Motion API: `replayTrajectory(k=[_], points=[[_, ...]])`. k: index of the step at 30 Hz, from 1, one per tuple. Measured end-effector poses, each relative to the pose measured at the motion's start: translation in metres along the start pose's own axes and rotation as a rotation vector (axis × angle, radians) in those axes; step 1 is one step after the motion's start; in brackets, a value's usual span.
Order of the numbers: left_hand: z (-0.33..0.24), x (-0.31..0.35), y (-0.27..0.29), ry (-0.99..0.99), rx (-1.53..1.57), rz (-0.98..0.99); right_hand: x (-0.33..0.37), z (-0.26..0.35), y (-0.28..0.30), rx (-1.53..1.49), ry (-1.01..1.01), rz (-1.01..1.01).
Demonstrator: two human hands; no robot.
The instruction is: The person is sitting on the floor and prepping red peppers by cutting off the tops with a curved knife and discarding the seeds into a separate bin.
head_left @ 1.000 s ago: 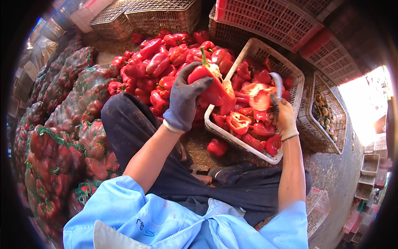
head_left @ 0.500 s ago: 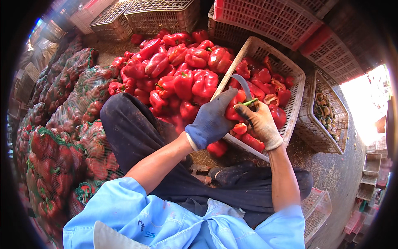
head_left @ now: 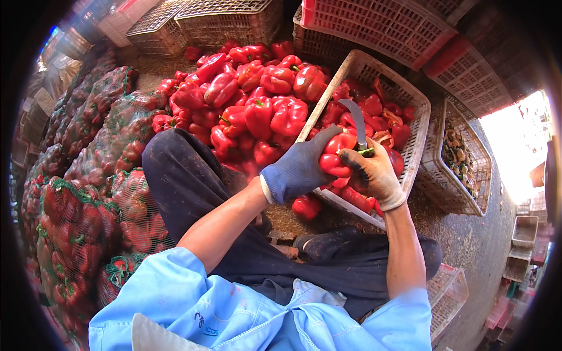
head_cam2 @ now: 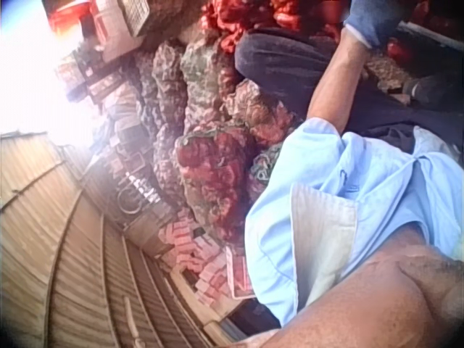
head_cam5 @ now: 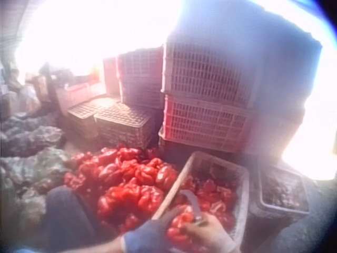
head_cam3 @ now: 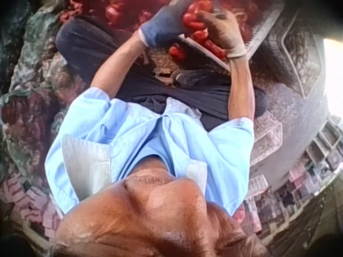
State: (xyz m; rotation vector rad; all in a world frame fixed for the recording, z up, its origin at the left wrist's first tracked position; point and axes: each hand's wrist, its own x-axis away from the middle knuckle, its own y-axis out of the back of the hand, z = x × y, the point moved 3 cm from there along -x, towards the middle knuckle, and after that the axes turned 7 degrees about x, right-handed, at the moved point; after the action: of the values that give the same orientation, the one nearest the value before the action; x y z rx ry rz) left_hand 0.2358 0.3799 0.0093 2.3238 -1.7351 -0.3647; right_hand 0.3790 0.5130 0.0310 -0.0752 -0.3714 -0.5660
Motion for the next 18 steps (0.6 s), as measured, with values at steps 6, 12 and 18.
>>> replayTrajectory(k=[6, 12, 18], points=[[-0.015, 0.001, 0.005, -0.114, 0.002, 0.015, 0.008, 0.012, 0.003, -0.012, 0.054, 0.035], [-0.016, -0.003, 0.003, -0.050, 0.150, 0.095, 0.022, 0.037, 0.000, -0.046, 0.013, 0.036], [-0.031, -0.009, -0.002, 0.026, 0.475, 0.145, 0.023, 0.048, 0.010, -0.081, 0.009, 0.143]])
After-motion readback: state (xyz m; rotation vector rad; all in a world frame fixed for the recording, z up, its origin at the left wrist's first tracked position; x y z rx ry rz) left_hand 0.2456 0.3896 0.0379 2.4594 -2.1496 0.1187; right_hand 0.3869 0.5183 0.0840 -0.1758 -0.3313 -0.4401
